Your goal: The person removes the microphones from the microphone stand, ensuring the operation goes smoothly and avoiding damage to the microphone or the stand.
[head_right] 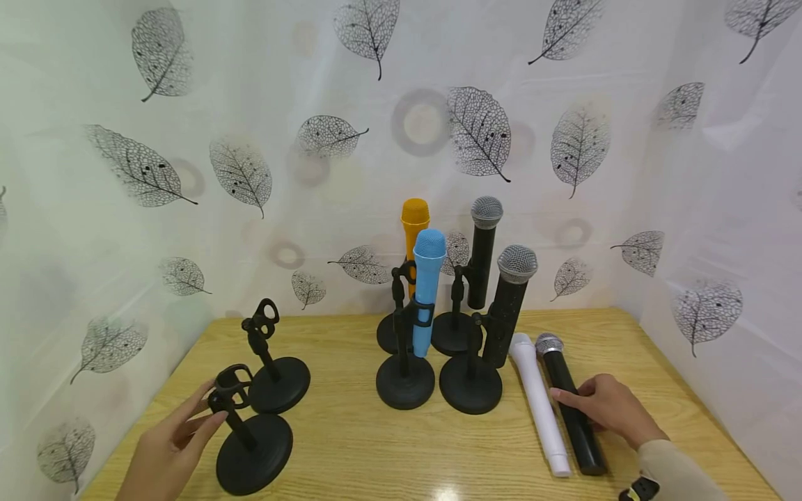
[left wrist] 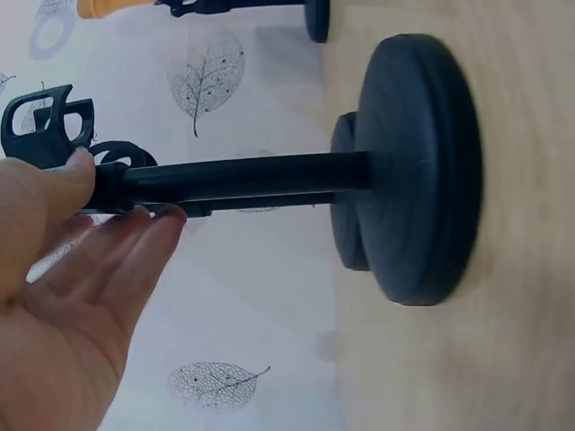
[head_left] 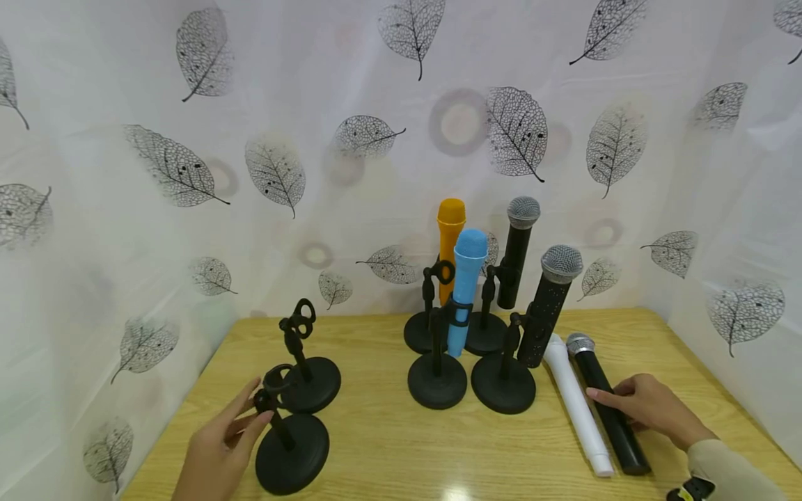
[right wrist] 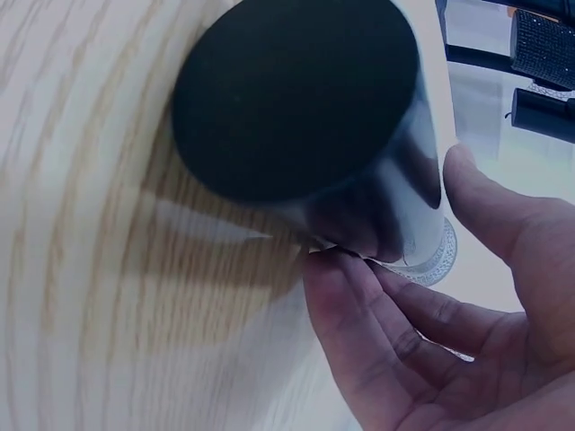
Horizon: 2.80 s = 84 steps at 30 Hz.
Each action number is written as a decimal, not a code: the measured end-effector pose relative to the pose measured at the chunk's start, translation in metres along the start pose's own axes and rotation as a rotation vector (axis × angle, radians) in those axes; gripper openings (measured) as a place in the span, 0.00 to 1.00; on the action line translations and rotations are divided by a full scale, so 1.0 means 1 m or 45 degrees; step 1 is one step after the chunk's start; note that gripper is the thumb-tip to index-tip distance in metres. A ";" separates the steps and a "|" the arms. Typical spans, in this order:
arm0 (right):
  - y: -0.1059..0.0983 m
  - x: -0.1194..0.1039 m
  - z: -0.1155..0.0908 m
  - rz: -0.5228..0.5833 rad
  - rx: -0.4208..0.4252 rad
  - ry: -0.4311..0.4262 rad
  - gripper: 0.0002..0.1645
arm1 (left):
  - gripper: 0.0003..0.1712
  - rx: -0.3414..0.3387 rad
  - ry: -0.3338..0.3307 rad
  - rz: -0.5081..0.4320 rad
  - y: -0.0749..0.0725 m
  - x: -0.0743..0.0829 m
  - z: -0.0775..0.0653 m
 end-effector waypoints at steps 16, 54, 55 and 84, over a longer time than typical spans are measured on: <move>-0.025 -0.008 -0.016 -0.028 0.068 -0.054 0.48 | 0.13 -0.122 -0.368 -0.029 0.017 0.008 -0.030; 0.019 -0.093 -0.056 -0.127 0.237 -0.396 0.30 | 0.29 -0.580 0.276 -0.529 0.181 0.131 0.067; 0.021 -0.095 -0.056 -0.125 0.233 -0.403 0.29 | 0.29 -0.572 0.273 -0.552 0.184 0.134 0.070; 0.061 -0.126 -0.050 -0.023 0.047 -0.504 0.26 | 0.13 -0.153 0.514 -0.499 0.202 0.157 0.107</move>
Point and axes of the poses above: each hand's wrist, its own z-axis towards the middle knuckle, its own y-axis out of the palm, x = y × z, the point moved 3 cm from there along z, towards the middle knuckle
